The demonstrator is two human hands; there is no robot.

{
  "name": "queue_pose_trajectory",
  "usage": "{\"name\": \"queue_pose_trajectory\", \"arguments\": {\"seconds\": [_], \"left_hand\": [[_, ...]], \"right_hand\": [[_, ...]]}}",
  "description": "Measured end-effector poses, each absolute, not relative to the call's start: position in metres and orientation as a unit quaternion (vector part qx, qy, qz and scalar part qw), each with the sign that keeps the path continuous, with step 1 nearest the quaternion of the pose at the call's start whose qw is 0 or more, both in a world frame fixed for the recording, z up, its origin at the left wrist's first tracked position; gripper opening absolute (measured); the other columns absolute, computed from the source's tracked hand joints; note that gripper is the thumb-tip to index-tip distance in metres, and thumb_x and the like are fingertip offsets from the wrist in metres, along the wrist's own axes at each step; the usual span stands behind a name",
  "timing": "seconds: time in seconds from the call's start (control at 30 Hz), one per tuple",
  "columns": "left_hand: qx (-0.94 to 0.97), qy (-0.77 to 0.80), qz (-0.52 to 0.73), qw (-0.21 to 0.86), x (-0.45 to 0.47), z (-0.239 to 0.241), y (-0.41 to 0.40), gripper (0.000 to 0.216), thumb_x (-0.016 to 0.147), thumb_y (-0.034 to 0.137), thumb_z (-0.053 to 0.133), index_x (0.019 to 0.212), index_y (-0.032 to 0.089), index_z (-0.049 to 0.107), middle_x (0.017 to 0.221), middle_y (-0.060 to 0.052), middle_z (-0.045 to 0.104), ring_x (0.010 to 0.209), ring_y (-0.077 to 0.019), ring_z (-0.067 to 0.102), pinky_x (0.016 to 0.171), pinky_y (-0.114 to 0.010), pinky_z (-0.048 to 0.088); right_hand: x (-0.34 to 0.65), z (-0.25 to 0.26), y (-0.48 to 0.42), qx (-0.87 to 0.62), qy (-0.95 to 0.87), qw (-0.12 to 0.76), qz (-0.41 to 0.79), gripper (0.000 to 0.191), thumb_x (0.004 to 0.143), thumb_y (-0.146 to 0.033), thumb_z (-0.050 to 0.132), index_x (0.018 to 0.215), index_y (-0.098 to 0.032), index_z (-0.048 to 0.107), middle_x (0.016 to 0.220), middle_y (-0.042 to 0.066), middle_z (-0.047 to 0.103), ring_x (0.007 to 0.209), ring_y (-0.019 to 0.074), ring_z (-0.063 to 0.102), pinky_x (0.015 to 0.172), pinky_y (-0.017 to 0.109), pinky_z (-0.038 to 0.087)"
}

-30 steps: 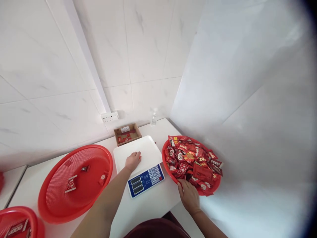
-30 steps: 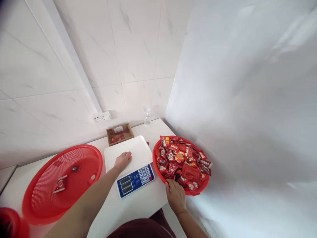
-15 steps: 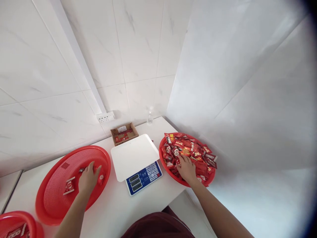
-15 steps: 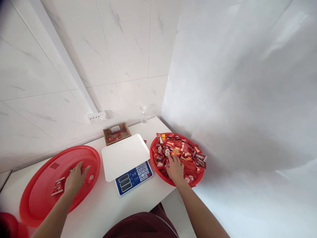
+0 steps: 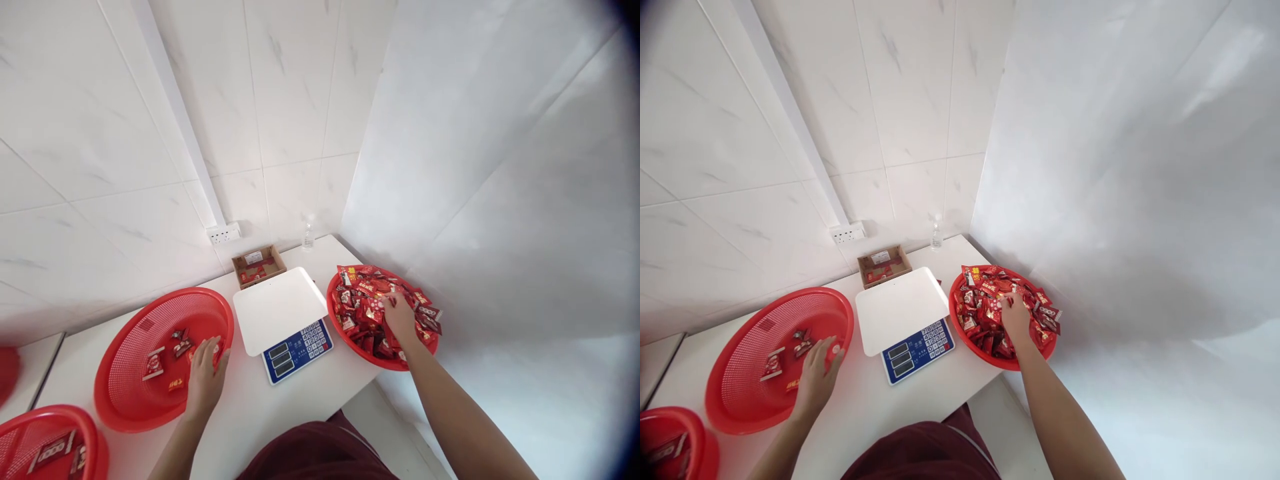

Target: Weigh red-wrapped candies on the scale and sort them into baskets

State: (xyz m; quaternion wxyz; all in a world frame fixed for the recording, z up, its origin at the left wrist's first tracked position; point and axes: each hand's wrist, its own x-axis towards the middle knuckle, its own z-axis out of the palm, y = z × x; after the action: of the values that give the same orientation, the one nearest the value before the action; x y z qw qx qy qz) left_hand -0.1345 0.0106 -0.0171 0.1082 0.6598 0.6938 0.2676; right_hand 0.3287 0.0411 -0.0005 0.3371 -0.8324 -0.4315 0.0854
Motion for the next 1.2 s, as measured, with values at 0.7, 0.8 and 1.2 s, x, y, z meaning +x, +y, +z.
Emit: {"name": "queue_pose_trajectory", "arguments": {"seconds": [0.7, 0.8, 1.2], "left_hand": [[0.717, 0.626, 0.272, 0.141, -0.08, -0.016, -0.035, 0.035, 0.086, 0.042, 0.043, 0.108, 0.018, 0.057, 0.112, -0.012, 0.06, 0.109, -0.0263, 0.054, 0.094, -0.045, 0.043], [0.709, 0.634, 0.264, 0.158, -0.067, -0.012, -0.037, 0.034, 0.086, 0.041, 0.044, 0.109, 0.019, 0.057, 0.113, -0.012, 0.06, 0.11, -0.0255, 0.054, 0.094, -0.044, 0.044], [0.714, 0.613, 0.258, 0.216, -0.001, -0.005, -0.052, 0.029, 0.084, 0.035, 0.048, 0.109, 0.024, 0.058, 0.112, -0.008, 0.062, 0.108, -0.0226, 0.057, 0.093, -0.041, 0.046]], "right_hand": [[0.297, -0.043, 0.023, -0.68, -0.714, 0.012, 0.164, 0.03, 0.079, -0.018, 0.047, 0.108, -0.021, 0.057, 0.106, 0.009, 0.064, 0.104, 0.0235, 0.053, 0.085, 0.035, 0.036], [0.311, -0.039, 0.023, -0.694, -0.663, 0.123, 0.252, 0.027, 0.081, -0.025, 0.047, 0.107, -0.024, 0.054, 0.105, 0.005, 0.065, 0.099, 0.0203, 0.058, 0.082, 0.032, 0.04], [0.357, -0.023, 0.029, -0.718, -0.463, 0.389, 0.346, 0.048, 0.074, -0.042, 0.053, 0.117, -0.021, 0.054, 0.122, 0.008, 0.058, 0.116, 0.0232, 0.05, 0.099, 0.039, 0.035]]}}
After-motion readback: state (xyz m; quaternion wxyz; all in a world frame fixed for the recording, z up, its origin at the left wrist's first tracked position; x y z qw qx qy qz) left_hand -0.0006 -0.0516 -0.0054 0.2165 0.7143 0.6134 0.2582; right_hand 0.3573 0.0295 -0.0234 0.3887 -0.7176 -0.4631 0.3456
